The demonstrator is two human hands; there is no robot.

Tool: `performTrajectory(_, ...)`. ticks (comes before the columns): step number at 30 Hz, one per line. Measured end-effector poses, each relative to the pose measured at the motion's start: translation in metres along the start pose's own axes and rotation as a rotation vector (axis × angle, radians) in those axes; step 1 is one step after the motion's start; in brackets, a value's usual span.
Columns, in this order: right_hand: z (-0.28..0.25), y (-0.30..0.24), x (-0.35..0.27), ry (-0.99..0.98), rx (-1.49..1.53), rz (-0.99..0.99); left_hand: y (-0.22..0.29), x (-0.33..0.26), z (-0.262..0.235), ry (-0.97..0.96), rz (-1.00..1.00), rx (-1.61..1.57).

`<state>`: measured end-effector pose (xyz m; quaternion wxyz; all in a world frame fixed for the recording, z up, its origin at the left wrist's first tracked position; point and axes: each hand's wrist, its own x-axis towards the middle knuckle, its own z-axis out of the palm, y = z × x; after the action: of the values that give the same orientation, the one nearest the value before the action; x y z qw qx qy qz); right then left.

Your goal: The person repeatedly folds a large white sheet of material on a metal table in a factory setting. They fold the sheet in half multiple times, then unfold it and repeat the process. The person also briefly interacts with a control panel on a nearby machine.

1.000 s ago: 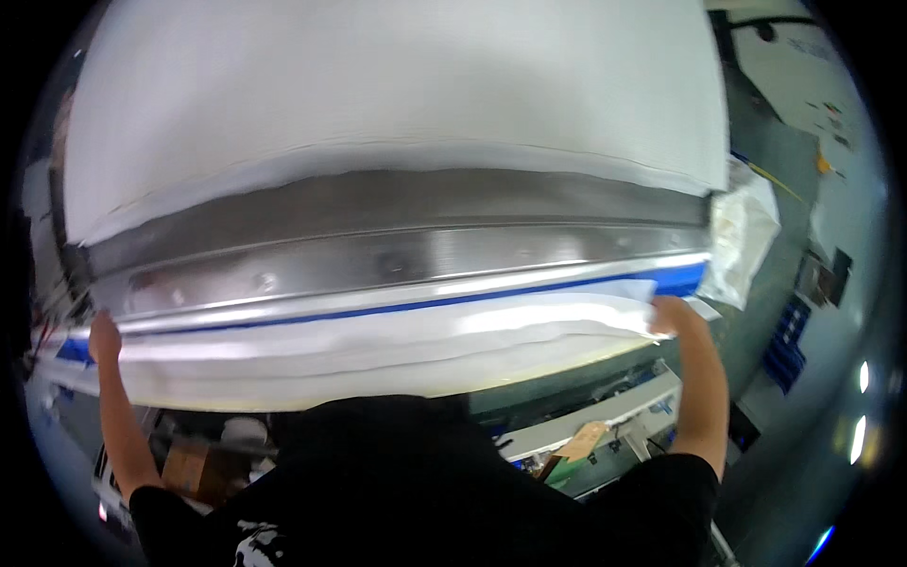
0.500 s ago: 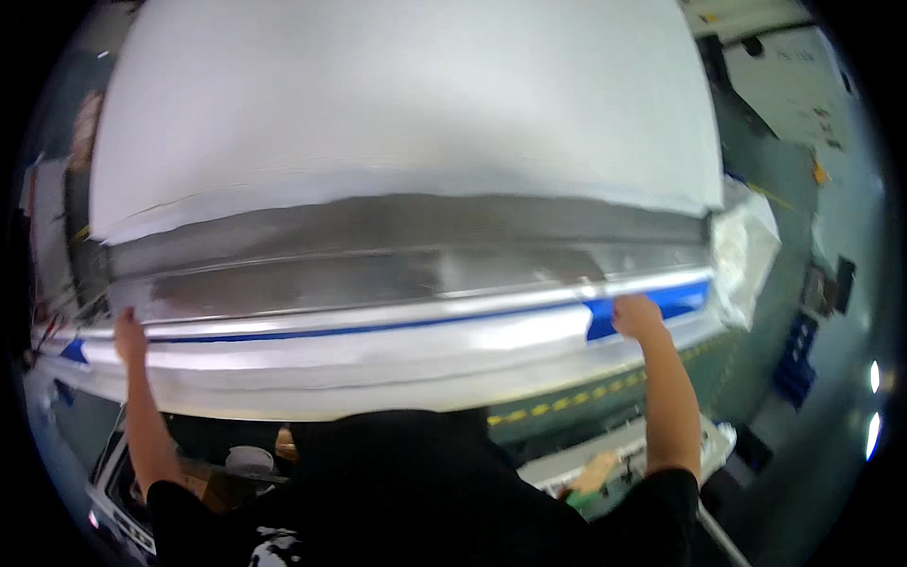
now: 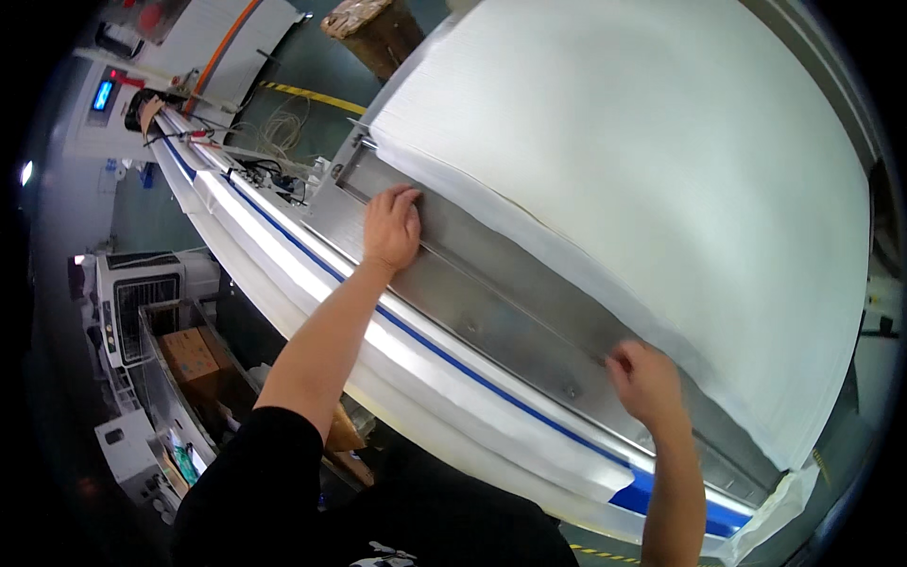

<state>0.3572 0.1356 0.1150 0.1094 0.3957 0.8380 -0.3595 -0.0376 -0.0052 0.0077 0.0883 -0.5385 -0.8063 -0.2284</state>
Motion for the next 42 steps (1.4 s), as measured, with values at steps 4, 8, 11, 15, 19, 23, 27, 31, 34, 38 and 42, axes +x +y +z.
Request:
performTrajectory(4, 0.000, -0.113, 0.113, 0.121, 0.092, -0.260, 0.000, 0.001, -0.006, 0.025, -0.035, -0.056)
performTrajectory(8, 0.003, -0.194, 0.215, 0.149, 0.224, -0.358, -0.002, 0.007, -0.005, 0.000, -0.050, -0.121)
performTrajectory(11, 0.013, -0.215, 0.274, 0.210, 0.240, -0.423, 0.003, 0.013, -0.004, -0.018, -0.058, -0.158)
performTrajectory(15, 0.020, -0.232, 0.309, 0.188, 0.163, -0.436, -0.004, 0.010, -0.004, -0.034, -0.084, -0.137)
performTrajectory(19, 0.022, -0.232, 0.317, 0.191, 0.143, -0.399, -0.006, 0.009, -0.002, -0.030, -0.088, -0.141)
performTrajectory(23, 0.026, -0.232, 0.318, 0.232, 0.146, -0.398, -0.008, 0.010, -0.003, -0.019, -0.083, -0.136)
performTrajectory(27, 0.031, -0.228, 0.318, 0.333, 0.142, -0.414, -0.006, 0.012, -0.007, -0.029, -0.133, -0.232)
performTrajectory(31, 0.035, -0.224, 0.317, 0.415, 0.117, -0.440, -0.019, 0.031, -0.011, 0.113, -0.143, -0.182)
performTrajectory(34, 0.035, -0.223, 0.318, 0.438, 0.098, -0.470, -0.036, 0.068, -0.015, 0.175, -0.033, -0.024)
performTrajectory(38, 0.034, -0.224, 0.321, 0.463, 0.069, -0.490, -0.054, 0.086, -0.010, 0.114, 0.089, 0.050)
performTrajectory(42, 0.032, -0.222, 0.323, 0.469, 0.047, -0.485, -0.059, 0.081, -0.008, 0.069, 0.085, 0.037)
